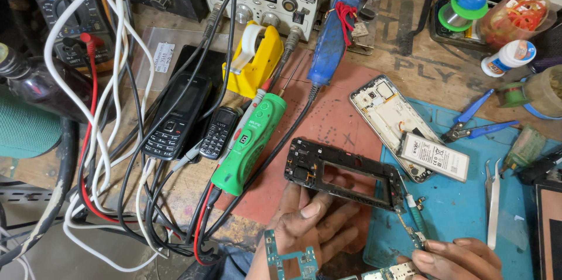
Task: The person handles a disassembled mobile phone, using a brush to clean the motherboard and tweezers to adjust small components. The person then uses a screwdriver to tighten screws on the phone frame.
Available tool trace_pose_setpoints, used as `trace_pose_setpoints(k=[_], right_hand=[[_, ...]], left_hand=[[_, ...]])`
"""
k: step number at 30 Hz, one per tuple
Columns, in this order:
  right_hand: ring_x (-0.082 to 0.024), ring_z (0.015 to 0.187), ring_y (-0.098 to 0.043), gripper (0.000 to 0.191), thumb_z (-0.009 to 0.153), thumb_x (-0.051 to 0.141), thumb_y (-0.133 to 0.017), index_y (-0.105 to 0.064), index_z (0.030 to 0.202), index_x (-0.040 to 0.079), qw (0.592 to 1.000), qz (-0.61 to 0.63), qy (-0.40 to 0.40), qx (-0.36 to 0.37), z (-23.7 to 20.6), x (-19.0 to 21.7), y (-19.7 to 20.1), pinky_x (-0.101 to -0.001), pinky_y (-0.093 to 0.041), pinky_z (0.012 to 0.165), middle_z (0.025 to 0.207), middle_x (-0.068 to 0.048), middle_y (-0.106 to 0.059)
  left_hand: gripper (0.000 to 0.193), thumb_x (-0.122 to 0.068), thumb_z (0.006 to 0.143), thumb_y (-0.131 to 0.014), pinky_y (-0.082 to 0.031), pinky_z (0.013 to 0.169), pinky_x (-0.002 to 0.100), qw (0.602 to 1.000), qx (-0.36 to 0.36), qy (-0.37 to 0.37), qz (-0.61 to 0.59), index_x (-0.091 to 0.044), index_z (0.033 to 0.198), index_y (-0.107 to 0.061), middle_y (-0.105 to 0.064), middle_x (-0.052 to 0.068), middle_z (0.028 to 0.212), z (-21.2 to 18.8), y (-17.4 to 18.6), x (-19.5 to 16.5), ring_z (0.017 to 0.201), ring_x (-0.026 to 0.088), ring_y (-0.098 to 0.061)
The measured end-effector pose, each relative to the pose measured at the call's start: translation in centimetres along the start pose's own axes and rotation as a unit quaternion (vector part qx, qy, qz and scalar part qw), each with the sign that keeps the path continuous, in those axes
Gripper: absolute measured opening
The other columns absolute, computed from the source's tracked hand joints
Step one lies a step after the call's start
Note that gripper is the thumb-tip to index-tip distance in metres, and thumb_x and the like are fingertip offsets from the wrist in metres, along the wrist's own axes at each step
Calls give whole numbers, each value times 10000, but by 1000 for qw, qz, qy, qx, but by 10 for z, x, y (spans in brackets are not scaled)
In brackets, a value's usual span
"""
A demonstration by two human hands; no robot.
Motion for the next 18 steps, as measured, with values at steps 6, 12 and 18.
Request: trace_pose_setpoints(k=[6, 12, 18], right_hand=[[-131, 1092, -651, 196, 752, 260, -762, -705, 904, 370, 999, 2, -39, 23, 25, 11, 6, -414, -489, 979, 998, 171, -706], [-177, 1063, -681, 199, 755, 269, -780, -730, 915, 376, 995, 16, 89, 43, 21, -7, 3, -428, -519, 935, 1023, 116, -718], [-192, 1068, -681, 194, 753, 277, -781, -725, 918, 363, 996, 3, 76, 40, 7, -15, 2, -449, -518, 948, 1019, 100, -718]], left_hand=[[840, -442, 937, -591, -382, 1161, 483, 987, 113, 39, -109, -236, 1643, -186, -370, 205, 1647, -21, 31, 3, 1459, 380, -480], [758, -398, 979, -460, -525, 1059, 560, 995, 61, -71, 18, -61, 1634, -279, -557, 342, 1515, -54, 55, -14, 1267, 433, -641], [735, -366, 993, -579, -566, 1007, 535, 897, -8, -318, 308, -30, 1587, -306, -555, 263, 1435, -76, 41, -54, 1233, 404, -686]])
Point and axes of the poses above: each hand's wrist, its own z-axis towards the middle knuckle, its own y-axis out of the back of the hand, x = y × z, the point moved 7 cm from there along z, towards the middle knuckle
